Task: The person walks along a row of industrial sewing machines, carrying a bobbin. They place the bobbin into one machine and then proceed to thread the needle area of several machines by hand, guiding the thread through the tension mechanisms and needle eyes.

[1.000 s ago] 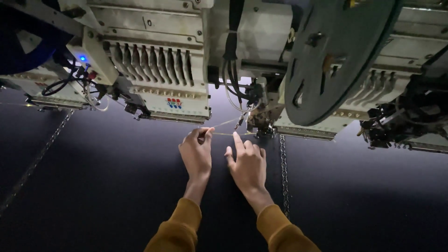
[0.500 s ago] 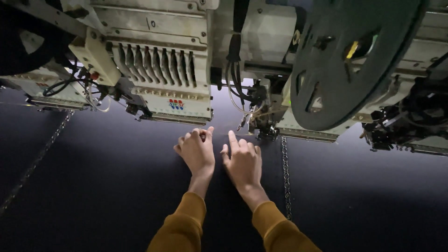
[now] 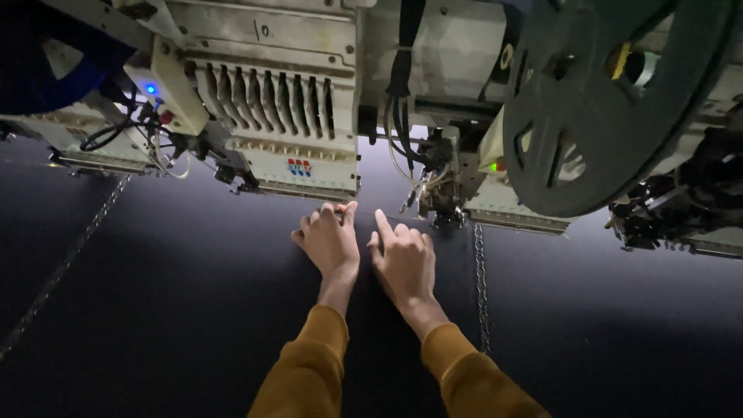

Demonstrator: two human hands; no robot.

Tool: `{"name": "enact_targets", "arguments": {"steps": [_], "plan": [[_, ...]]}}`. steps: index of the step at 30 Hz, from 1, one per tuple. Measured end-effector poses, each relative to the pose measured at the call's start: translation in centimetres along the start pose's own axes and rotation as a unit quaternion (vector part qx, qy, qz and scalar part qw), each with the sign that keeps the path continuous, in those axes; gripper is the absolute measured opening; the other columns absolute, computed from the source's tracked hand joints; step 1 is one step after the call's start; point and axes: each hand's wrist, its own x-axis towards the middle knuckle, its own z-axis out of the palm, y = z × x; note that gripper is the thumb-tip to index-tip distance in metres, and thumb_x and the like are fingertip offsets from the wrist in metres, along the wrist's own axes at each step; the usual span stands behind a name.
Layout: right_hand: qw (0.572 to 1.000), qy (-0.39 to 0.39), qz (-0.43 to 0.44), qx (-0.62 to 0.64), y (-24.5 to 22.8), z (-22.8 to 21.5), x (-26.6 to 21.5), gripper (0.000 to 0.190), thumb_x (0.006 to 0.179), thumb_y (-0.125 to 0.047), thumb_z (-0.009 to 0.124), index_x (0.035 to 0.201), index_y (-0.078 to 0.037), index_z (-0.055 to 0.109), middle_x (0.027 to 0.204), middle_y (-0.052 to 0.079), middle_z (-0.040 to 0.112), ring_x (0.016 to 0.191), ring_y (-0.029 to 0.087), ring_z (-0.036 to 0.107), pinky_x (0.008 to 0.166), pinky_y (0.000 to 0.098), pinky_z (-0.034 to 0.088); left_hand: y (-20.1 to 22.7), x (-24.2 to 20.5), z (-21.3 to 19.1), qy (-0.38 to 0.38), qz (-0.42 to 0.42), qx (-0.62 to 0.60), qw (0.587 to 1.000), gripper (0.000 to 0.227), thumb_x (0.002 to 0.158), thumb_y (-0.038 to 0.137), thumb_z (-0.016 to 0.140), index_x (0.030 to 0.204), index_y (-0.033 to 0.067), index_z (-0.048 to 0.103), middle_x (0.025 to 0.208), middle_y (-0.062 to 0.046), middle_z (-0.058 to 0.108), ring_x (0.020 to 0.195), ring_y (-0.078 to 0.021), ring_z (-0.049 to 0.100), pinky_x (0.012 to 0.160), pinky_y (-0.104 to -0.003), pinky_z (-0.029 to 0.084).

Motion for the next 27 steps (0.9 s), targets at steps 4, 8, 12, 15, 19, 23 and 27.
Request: {"name": "enact_targets", "arguments": {"steps": [4,8,12,15,19,23,27], "plan": [[1.0,-0.011,-0.02,0.021,0.3,-3.0,-1.1,0.045,0.087,-0.039,0.063,0.131,-0.036,0.072,0.07,0.003,0.057,0.063,0.025,0.059,0.066,0.039,0.052,0.0,-1.4,-1.6,-0.018,0.013,0.027,0.999,0.039,0.082,0.062,0.074,0.087,0.0249,0.065,0.082,-0.001,0.069,0.093,-0.0288,0.066,0.088,-0.051,0.049],[0.998,-0.044,-0.029,0.04,0.8,-5.8,-3.4,0.046,0.083,-0.04,0.066,0.128,-0.038,0.071,0.082,0.002,0.053,0.075,0.024,0.056,0.072,0.039,0.049,1.0,-3.9,-5.6,-0.051,0.033,0.026,0.998,0.052,0.085,0.063,0.07,0.111,0.0208,0.055,0.1,-0.002,0.06,0.104,-0.03,0.06,0.094,-0.049,0.046],[0.97,-0.153,-0.026,0.186,1.9,-11.6,-4.5,0.055,0.087,-0.022,0.065,0.142,-0.019,0.062,0.104,0.007,0.053,0.098,0.029,0.052,0.089,0.044,0.044,2.4,-7.7,-8.7,-0.027,0.106,0.073,0.991,0.06,0.097,0.058,0.054,0.133,0.0104,0.057,0.134,-0.011,0.058,0.123,-0.0329,0.055,0.108,-0.047,0.039],[0.965,-0.164,-0.028,0.204,3.8,-13.9,-6.6,0.052,0.089,-0.019,0.062,0.141,-0.018,0.063,0.125,0.01,0.054,0.117,0.031,0.051,0.1,0.0479,0.043,3.0,-11.5,-9.8,-0.006,0.125,0.094,0.988,0.066,0.098,0.054,0.052,0.142,0.0057,0.055,0.152,-0.016,0.052,0.142,-0.0329,0.045,0.121,-0.049,0.033],[0.965,-0.164,-0.021,0.203,7.1,-15.7,-9.2,0.046,0.097,-0.026,0.056,0.141,-0.017,0.063,0.137,0.009,0.055,0.126,0.03,0.05,0.106,0.0468,0.04,4.6,-16.1,-10.3,-0.016,0.147,0.112,0.983,0.07,0.099,0.056,0.046,0.149,0.0056,0.05,0.158,-0.017,0.047,0.148,-0.0325,0.04,0.124,-0.049,0.027],[0.95,-0.191,-0.058,0.242,12.5,-17.4,-11.9,0.049,0.095,-0.018,0.055,0.142,-0.005,0.058,0.143,0.015,0.056,0.13,0.032,0.052,0.109,0.045,0.039,8.4,-21.0,-10.3,-0.039,0.166,0.12,0.978,0.066,0.099,0.052,0.045,0.15,0.0093,0.048,0.161,-0.015,0.044,0.15,-0.0311,0.037,0.125,-0.049,0.027],[0.945,-0.188,-0.108,0.245,18.6,-21.8,-12.9,0.041,0.099,-0.009,0.054,0.138,0.003,0.059,0.138,0.017,0.06,0.127,0.03,0.055,0.109,0.0422,0.044,13.0,-26.1,-9.4,-0.074,0.171,0.118,0.975,0.062,0.102,0.049,0.039,0.151,0.0134,0.044,0.165,-0.013,0.038,0.153,-0.0291,0.032,0.126,-0.051,0.022]]}}
